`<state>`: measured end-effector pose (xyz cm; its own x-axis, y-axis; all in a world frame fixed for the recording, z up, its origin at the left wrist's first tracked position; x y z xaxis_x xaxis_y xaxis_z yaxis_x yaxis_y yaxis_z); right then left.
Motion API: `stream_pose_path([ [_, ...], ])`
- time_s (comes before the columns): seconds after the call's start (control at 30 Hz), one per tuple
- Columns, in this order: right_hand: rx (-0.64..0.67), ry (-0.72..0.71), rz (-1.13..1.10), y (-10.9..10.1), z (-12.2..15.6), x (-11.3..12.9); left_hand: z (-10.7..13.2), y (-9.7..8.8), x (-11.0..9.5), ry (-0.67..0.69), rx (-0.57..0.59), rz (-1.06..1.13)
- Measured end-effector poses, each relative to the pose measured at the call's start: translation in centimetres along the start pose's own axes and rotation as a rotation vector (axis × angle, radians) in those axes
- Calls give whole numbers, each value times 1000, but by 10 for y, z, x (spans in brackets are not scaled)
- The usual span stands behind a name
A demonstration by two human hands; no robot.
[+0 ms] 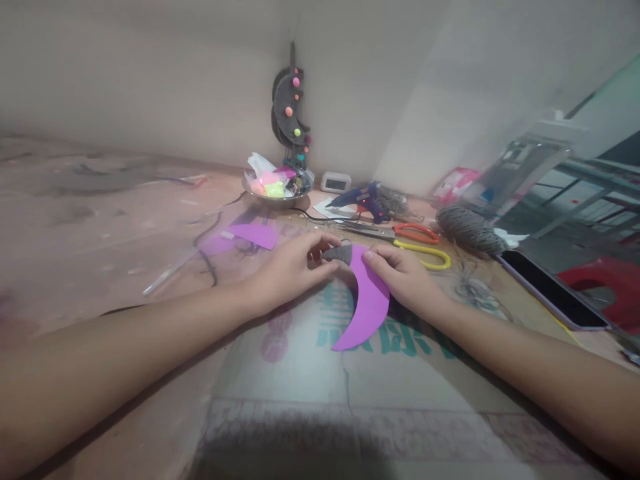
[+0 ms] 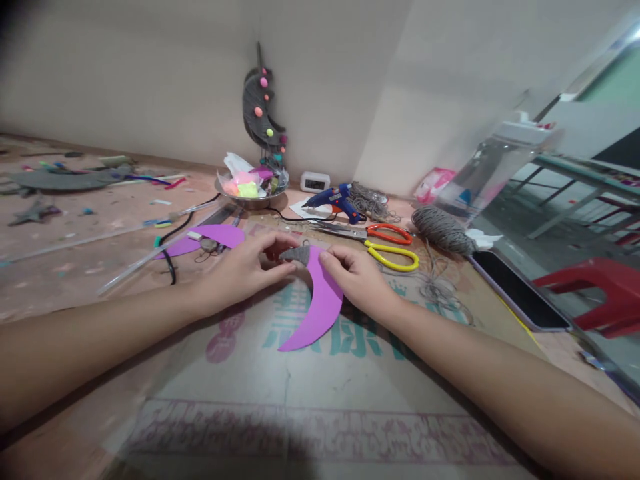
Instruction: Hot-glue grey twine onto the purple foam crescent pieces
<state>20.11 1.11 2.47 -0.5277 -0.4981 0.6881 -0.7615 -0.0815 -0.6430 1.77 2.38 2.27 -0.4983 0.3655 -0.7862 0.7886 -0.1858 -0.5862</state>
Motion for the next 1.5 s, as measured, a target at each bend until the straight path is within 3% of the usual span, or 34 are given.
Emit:
stream_pose_path([
  [0.3,57,-25,-47,2,0,1,1,0,2,6,23,-67],
  [0.47,116,-89,27,4,1,3,0,3,-2,14,99,-158],
  [0.73,171,-220,154,8,3,6,1,9,-1,-49,218,26],
  [0.9,183,-291,155,9,4,8,3,11,-2,-47,215,5],
  [1.5,173,-275,194,9,4,6,0,8,1,-80,209,123],
])
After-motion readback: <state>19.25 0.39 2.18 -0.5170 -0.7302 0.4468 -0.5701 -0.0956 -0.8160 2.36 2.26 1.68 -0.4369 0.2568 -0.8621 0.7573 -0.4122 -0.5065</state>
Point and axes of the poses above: each hand's wrist, its own z-axis away from the middle knuckle, its own y-axis out of the palm, x = y × z, the point moved 4 cm from there along -z, towards the middle knuckle, and after that the axes turned 11 degrees about -y, right-handed, at the moved point
